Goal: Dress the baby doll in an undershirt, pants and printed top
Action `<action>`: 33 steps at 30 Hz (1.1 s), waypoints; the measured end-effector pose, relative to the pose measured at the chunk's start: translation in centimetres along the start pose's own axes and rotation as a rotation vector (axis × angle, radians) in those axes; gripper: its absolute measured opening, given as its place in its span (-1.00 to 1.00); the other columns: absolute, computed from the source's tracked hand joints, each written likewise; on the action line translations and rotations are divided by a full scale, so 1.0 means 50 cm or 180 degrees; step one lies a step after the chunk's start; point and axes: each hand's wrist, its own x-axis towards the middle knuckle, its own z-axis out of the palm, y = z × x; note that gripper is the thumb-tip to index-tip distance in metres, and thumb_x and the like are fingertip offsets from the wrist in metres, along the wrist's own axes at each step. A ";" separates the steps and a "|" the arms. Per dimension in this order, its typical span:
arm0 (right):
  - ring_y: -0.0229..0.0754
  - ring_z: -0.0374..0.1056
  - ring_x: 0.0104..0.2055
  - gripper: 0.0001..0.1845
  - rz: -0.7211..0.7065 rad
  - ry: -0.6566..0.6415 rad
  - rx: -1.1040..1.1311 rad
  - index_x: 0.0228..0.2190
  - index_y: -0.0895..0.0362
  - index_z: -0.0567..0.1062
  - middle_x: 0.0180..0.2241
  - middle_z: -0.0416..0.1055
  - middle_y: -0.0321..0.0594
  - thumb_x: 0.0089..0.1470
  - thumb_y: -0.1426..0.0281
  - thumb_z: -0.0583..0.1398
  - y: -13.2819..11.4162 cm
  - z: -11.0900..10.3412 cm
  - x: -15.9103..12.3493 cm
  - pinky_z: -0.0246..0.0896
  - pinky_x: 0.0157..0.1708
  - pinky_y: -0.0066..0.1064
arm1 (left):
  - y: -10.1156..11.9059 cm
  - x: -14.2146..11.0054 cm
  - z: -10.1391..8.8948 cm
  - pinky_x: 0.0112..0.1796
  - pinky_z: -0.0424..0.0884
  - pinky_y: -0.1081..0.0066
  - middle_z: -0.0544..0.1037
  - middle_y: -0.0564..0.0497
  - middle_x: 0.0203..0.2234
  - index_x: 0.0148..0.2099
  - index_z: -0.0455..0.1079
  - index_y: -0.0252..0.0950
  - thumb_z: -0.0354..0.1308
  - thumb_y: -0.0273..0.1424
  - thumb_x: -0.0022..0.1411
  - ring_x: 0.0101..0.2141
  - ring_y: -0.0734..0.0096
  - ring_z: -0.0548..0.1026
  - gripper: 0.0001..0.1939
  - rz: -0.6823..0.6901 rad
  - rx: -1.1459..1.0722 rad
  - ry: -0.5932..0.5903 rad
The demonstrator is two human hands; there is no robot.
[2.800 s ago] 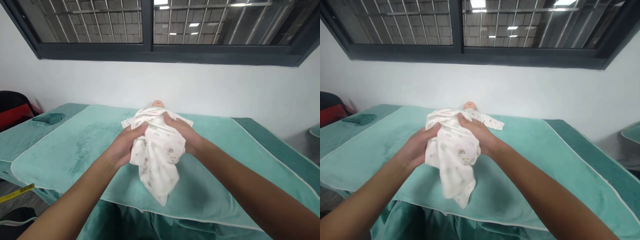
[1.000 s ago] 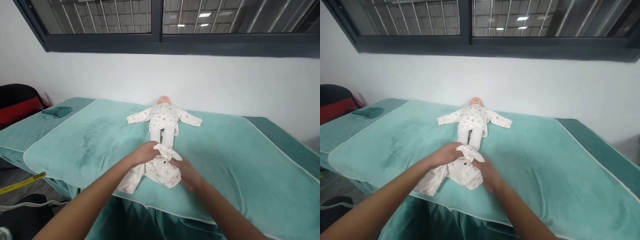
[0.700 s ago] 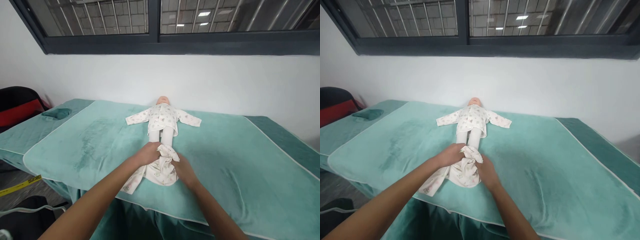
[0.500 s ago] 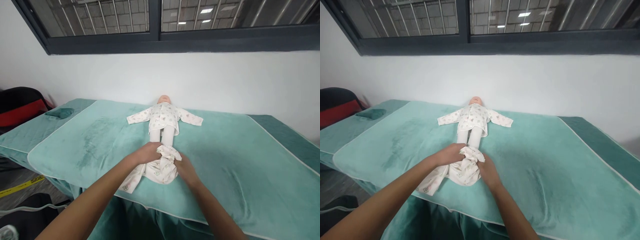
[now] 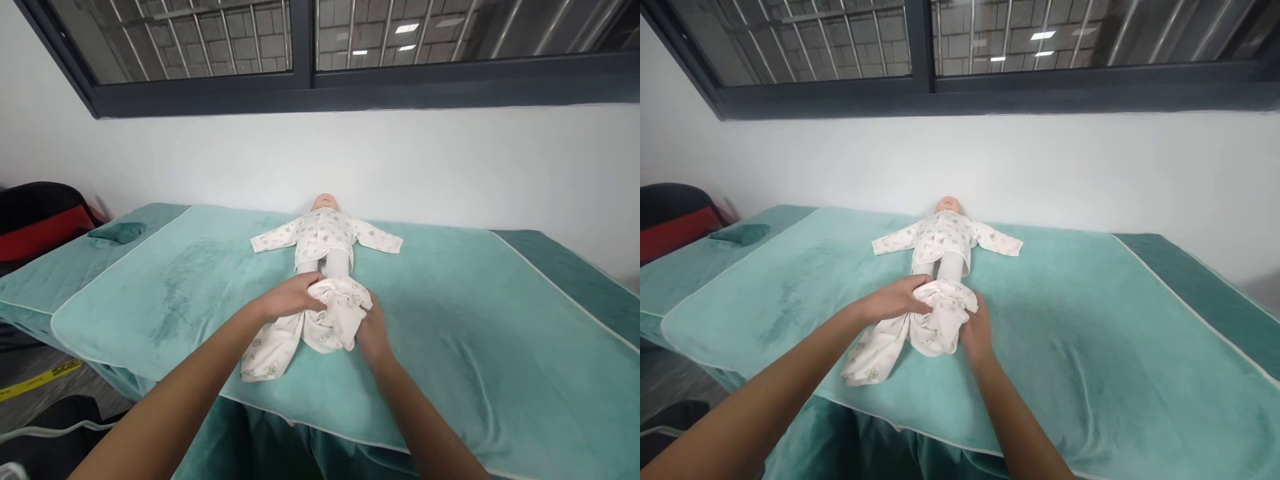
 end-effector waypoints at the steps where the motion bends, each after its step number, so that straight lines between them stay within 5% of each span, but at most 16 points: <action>1: -0.08 0.39 -0.20 -0.64 -0.0007 0.0018 0.0052 -0.20 0.12 0.46 -0.25 0.49 -0.18 -0.11 0.29 0.23 0.003 0.005 0.004 0.31 -0.19 -0.27 | 0.000 0.012 0.004 -0.24 0.35 0.39 0.52 0.02 -0.18 -0.13 0.36 -0.25 0.17 -0.41 0.06 -0.18 0.27 0.47 -0.74 0.0031 0.0185 0.0195; 6: -0.17 0.33 -0.28 -0.66 0.0076 0.0195 0.0094 -0.23 0.13 0.44 -0.28 0.46 -0.25 -0.10 0.29 0.16 0.009 0.018 0.020 0.26 -0.29 -0.38 | -0.008 0.069 0.021 -0.25 0.30 0.36 0.51 0.00 -0.24 -0.23 0.30 -0.24 0.02 -0.54 0.07 -0.22 0.28 0.44 -0.81 0.0327 0.1170 0.1355; 14: -0.20 0.19 -0.34 -0.85 -0.0378 0.0238 -0.0830 -0.43 0.09 0.29 -0.43 0.31 -0.29 -0.09 0.30 0.03 -0.013 0.011 0.058 0.16 -0.34 -0.43 | -0.017 0.105 0.023 -0.18 0.29 0.32 0.46 -0.05 -0.20 -0.20 0.28 -0.23 0.03 -0.49 0.13 -0.16 0.24 0.41 -0.85 0.0436 0.1337 0.2067; 16: -0.18 0.21 -0.30 -0.83 -0.0348 0.0143 -0.0749 -0.41 0.10 0.31 -0.40 0.34 -0.27 -0.10 0.29 0.04 -0.016 0.004 0.076 0.18 -0.29 -0.41 | -0.012 0.102 0.018 -0.19 0.29 0.35 0.46 0.00 -0.25 -0.24 0.29 -0.25 0.06 -0.49 0.08 -0.19 0.28 0.40 -0.85 0.0351 0.0934 0.1916; 21: -0.14 0.29 -0.24 -0.68 -0.0121 -0.0199 -0.0515 -0.30 0.12 0.42 -0.30 0.43 -0.23 -0.11 0.22 0.14 -0.014 -0.031 0.135 0.21 -0.27 -0.40 | -0.005 0.071 -0.027 -0.34 0.29 0.43 0.44 0.05 -0.34 -0.23 0.38 -0.29 0.26 -0.22 0.04 -0.31 0.36 0.40 -0.70 -0.0024 -0.0461 0.0432; 23: -0.18 0.29 -0.29 -0.67 -0.0028 -0.0533 -0.0438 -0.30 0.13 0.45 -0.33 0.44 -0.27 -0.15 0.23 0.18 -0.011 -0.049 0.158 0.19 -0.30 -0.42 | -0.011 0.063 -0.051 -0.41 0.25 0.45 0.41 0.05 -0.41 -0.27 0.38 -0.32 0.30 -0.17 0.01 -0.41 0.43 0.38 -0.65 -0.0180 -0.0864 0.0110; 26: -0.24 0.27 -0.34 -0.67 0.0110 -0.1049 -0.0385 -0.31 0.17 0.47 -0.37 0.43 -0.30 -0.17 0.25 0.23 -0.005 -0.072 0.179 0.15 -0.32 -0.44 | -0.037 0.067 -0.075 -0.44 0.24 0.47 0.35 0.09 -0.53 -0.37 0.32 -0.32 0.32 -0.18 0.03 -0.50 0.50 0.33 -0.66 -0.0058 -0.1577 0.0094; 33: -0.20 0.27 -0.30 -0.72 0.0195 -0.1270 -0.1047 -0.28 0.16 0.47 -0.35 0.41 -0.28 -0.06 0.28 0.18 -0.011 -0.087 0.185 0.13 -0.32 -0.42 | -0.106 0.089 -0.065 -0.41 0.31 0.44 0.40 0.00 -0.52 -0.40 0.37 -0.35 0.23 -0.18 0.15 -0.49 0.45 0.36 -0.69 0.0064 -0.2706 0.0324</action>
